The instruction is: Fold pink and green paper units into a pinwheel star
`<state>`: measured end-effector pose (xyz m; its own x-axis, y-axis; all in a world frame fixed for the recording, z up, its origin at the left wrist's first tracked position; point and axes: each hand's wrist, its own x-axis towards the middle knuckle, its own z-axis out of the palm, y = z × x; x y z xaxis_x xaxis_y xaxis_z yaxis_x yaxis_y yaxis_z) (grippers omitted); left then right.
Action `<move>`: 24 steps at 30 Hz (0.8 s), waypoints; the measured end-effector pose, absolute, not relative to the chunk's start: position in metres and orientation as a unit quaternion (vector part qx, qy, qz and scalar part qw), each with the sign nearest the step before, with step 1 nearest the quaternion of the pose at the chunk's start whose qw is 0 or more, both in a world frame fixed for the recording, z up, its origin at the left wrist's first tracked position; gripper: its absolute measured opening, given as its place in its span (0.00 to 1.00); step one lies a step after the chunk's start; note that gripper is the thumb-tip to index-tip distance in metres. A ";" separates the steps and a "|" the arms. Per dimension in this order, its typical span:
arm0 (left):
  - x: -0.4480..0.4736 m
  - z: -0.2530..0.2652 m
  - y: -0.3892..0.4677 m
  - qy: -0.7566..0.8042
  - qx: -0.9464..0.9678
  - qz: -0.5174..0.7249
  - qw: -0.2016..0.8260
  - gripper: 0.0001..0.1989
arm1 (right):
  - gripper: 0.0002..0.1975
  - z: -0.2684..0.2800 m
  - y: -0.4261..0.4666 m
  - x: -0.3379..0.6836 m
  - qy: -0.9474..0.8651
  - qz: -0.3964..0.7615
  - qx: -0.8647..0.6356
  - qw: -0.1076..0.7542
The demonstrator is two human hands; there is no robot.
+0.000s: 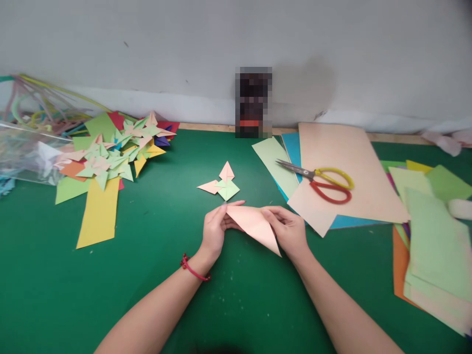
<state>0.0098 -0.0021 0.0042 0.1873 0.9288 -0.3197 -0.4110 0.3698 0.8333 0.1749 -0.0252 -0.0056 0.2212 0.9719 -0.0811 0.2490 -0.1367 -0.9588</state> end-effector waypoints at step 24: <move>0.009 0.001 -0.002 0.430 0.296 0.469 0.712 0.21 | 0.10 -0.004 -0.027 0.175 -0.472 0.408 -0.644 0.444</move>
